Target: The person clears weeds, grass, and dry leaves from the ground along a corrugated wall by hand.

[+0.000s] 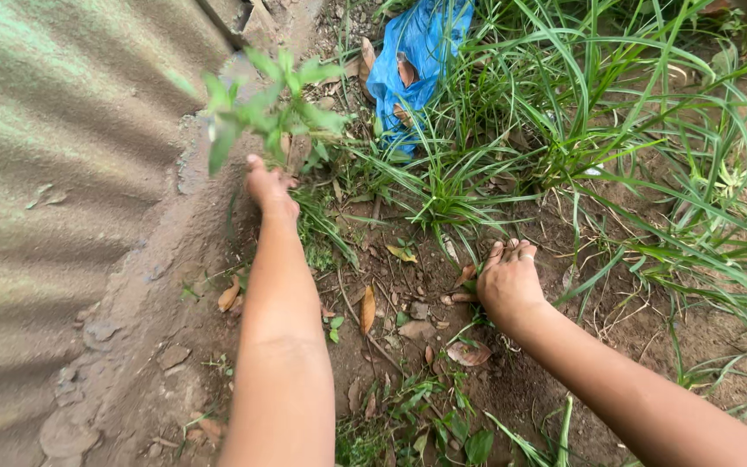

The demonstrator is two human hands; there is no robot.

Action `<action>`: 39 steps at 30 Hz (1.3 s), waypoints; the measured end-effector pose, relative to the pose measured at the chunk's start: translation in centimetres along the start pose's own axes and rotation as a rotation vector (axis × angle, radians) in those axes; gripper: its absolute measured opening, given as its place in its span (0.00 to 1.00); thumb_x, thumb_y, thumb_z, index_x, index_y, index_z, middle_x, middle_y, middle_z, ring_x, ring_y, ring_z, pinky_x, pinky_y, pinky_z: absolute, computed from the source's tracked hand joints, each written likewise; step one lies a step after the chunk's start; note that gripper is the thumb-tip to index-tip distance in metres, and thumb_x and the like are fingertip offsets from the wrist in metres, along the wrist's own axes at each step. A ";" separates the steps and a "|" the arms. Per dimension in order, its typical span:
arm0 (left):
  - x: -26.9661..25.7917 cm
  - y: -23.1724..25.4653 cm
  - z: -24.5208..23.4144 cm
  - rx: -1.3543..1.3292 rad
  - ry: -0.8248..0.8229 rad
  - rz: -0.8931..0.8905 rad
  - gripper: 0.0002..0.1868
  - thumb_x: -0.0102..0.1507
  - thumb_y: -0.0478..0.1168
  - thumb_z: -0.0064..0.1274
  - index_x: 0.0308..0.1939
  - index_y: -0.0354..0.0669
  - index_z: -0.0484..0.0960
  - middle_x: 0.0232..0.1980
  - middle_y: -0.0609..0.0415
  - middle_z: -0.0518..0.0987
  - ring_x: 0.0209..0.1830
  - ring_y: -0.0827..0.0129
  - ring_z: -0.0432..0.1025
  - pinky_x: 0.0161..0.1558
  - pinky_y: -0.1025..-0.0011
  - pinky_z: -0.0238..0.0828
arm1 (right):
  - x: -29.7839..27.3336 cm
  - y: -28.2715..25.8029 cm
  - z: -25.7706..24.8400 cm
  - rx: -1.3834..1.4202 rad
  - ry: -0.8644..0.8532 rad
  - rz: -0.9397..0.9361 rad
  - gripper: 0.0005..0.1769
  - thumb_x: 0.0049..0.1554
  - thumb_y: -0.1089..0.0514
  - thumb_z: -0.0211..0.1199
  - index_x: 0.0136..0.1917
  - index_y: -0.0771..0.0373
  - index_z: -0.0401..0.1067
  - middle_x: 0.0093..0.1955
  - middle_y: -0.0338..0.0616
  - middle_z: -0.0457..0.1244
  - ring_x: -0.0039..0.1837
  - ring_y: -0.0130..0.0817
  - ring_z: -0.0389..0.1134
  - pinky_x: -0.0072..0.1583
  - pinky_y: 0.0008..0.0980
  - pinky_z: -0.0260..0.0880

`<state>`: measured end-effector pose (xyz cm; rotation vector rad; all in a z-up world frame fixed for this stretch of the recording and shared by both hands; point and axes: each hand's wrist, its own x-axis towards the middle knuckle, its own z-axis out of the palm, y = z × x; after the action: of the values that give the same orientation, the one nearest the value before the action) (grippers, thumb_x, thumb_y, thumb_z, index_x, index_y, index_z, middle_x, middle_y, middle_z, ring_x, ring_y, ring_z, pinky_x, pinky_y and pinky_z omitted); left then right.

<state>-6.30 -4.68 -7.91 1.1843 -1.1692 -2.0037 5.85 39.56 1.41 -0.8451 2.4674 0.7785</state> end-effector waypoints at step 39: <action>-42.4 31.5 -13.9 1.435 -0.478 0.709 0.17 0.61 0.46 0.59 0.53 0.50 0.84 0.54 0.44 0.80 0.54 0.48 0.75 0.54 0.55 0.71 | -9.1 -5.0 -11.9 0.590 0.466 -0.321 0.12 0.56 0.48 0.62 0.51 0.51 0.80 0.48 0.45 0.71 0.53 0.48 0.72 0.54 0.48 0.73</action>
<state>26.52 7.08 34.13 0.5190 -2.9320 -0.7101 13.40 32.69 13.41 -1.2285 2.6098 -0.2887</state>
